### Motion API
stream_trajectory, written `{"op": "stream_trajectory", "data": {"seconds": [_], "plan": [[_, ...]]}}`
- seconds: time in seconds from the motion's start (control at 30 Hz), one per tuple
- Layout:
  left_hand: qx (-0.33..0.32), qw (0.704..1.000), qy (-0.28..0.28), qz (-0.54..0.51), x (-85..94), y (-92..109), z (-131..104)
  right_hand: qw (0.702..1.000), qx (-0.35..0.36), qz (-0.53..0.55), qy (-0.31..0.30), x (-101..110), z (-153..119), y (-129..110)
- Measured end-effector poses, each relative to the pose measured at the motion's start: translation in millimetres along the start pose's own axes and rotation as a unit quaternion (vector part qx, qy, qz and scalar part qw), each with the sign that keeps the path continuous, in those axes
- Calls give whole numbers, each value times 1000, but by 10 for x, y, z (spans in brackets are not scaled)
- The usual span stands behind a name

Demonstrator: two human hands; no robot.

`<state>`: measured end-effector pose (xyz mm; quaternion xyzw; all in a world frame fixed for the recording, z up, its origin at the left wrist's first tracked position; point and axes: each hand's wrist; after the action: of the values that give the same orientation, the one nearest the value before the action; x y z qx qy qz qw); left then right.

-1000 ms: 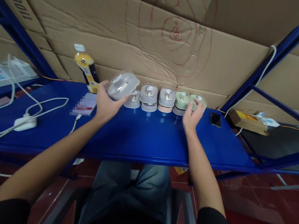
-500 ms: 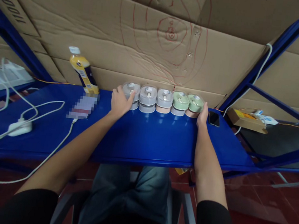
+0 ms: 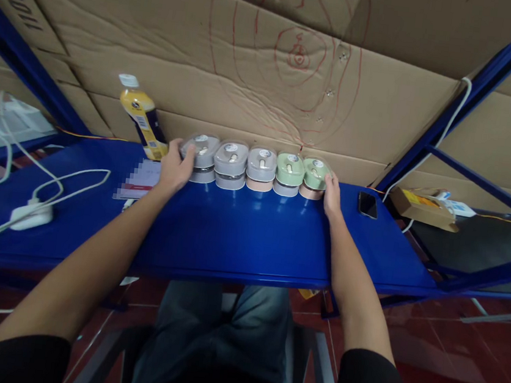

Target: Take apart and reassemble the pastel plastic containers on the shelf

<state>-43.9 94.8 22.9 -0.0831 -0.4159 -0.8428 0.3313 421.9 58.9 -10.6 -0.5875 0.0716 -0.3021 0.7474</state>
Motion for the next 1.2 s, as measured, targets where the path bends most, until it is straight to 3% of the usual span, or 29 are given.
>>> {"op": "stream_trajectory", "data": {"seconds": [0.13, 0.3, 0.47, 0.57, 0.7, 0.8, 0.87, 0.97, 1.1, 1.2], "plan": [[10, 1000, 21, 4, 95, -119, 32, 1000, -17, -23, -11, -159, -174, -151], [16, 1000, 22, 6, 97, -161, 47, 986, 7, -136, 94, -267, -316, -312], [-4, 1000, 25, 8, 84, -104, -1, 980, 12, -174, 94, -296, -320, -364], [-49, 998, 43, 20, 102, 48, -53, 979, 24, -174, 100, -299, -315, -376], [-146, 987, 54, 31, 154, 433, -167, 979, -16, -152, 132, -247, -304, -431], [-232, 973, 11, -1, 179, 770, -319, 979, -32, -101, 174, -139, -278, -531], [-278, 958, -46, -47, 175, 942, -439, 982, 6, -44, 181, -55, -280, -637], [-275, 936, -164, -148, 137, 1033, -585, 989, 97, 26, 105, 19, -384, -841], [-167, 899, -279, -294, 76, 885, -640, 982, 144, 7, -119, -99, -759, -1074], [-119, 877, -317, -340, 90, 756, -639, 943, 148, -22, -298, -316, -1081, -1135]]}}
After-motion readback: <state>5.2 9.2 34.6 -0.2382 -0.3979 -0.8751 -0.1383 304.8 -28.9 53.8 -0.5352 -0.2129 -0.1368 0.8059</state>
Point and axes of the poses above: each hand's wrist, its own z-axis towards the middle knuckle, its own x-axis out of the back of the hand, y = z × x, and after that the axes turned 13 degrees about -x, right-handed
